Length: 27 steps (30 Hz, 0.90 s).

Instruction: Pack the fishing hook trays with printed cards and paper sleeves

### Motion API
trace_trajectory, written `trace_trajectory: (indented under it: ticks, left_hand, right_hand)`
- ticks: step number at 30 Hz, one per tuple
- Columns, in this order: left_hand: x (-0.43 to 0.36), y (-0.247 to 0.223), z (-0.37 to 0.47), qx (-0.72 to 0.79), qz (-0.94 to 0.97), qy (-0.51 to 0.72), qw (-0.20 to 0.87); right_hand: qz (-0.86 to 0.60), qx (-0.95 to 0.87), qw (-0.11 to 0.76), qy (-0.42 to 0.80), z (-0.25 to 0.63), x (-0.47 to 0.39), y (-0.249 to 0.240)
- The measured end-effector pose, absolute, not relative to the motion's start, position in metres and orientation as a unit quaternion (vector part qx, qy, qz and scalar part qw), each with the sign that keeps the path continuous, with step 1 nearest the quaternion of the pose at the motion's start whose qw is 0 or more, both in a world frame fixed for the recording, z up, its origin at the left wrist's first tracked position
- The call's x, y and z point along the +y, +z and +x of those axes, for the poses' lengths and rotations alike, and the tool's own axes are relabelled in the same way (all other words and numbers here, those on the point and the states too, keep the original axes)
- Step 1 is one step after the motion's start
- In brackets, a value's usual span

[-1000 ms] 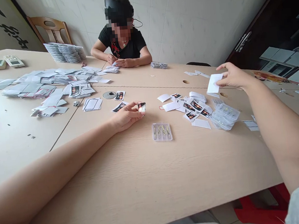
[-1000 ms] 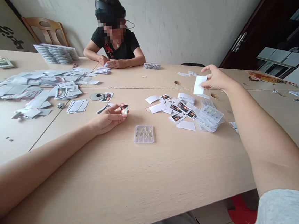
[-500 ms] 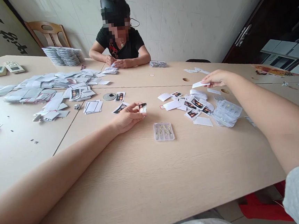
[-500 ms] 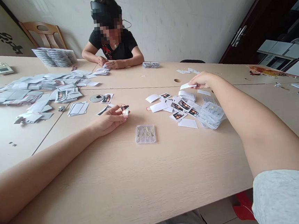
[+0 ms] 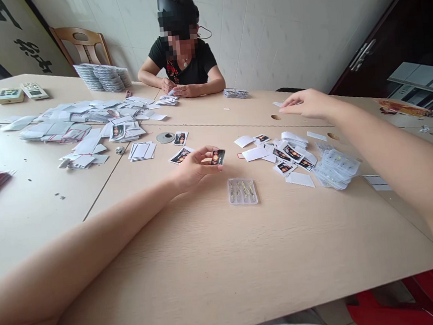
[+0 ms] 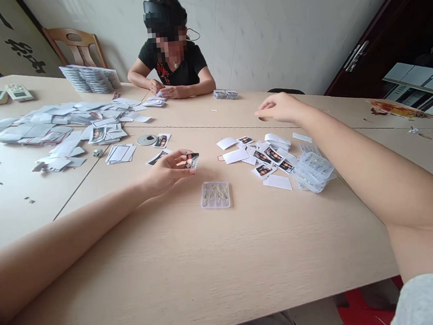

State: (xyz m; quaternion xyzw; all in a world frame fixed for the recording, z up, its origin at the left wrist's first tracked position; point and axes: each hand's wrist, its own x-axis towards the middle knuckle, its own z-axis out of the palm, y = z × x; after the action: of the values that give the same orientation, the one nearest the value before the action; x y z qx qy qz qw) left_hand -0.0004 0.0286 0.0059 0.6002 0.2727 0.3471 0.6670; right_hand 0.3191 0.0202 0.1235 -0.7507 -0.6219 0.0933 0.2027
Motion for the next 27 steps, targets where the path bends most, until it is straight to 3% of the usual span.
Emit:
trace_trajectory:
  ticks: [4, 9, 21, 27]
  left_hand:
    - [0.013, 0.016, 0.004, 0.281, 0.667, 0.337, 0.602]
    - [0.0, 0.026, 0.006, 0.271, 0.716, 0.339, 0.546]
    - [-0.008, 0.024, 0.005, 0.245, 0.823, 0.329, 0.394]
    - [-0.006, 0.025, 0.004, 0.235, 0.836, 0.339, 0.362]
  right_hand:
    - [-0.618, -0.746, 0.184, 0.163, 0.236, -0.018, 0.113]
    - [-0.584, -0.786, 0.149, 0.14, 0.182, -0.035, 0.091]
    - [-0.572, -0.759, 0.185, 0.25, 0.198, -0.03, 0.081]
    - [-0.574, -0.755, 0.203, 0.243, 0.202, -0.029, 0.081]
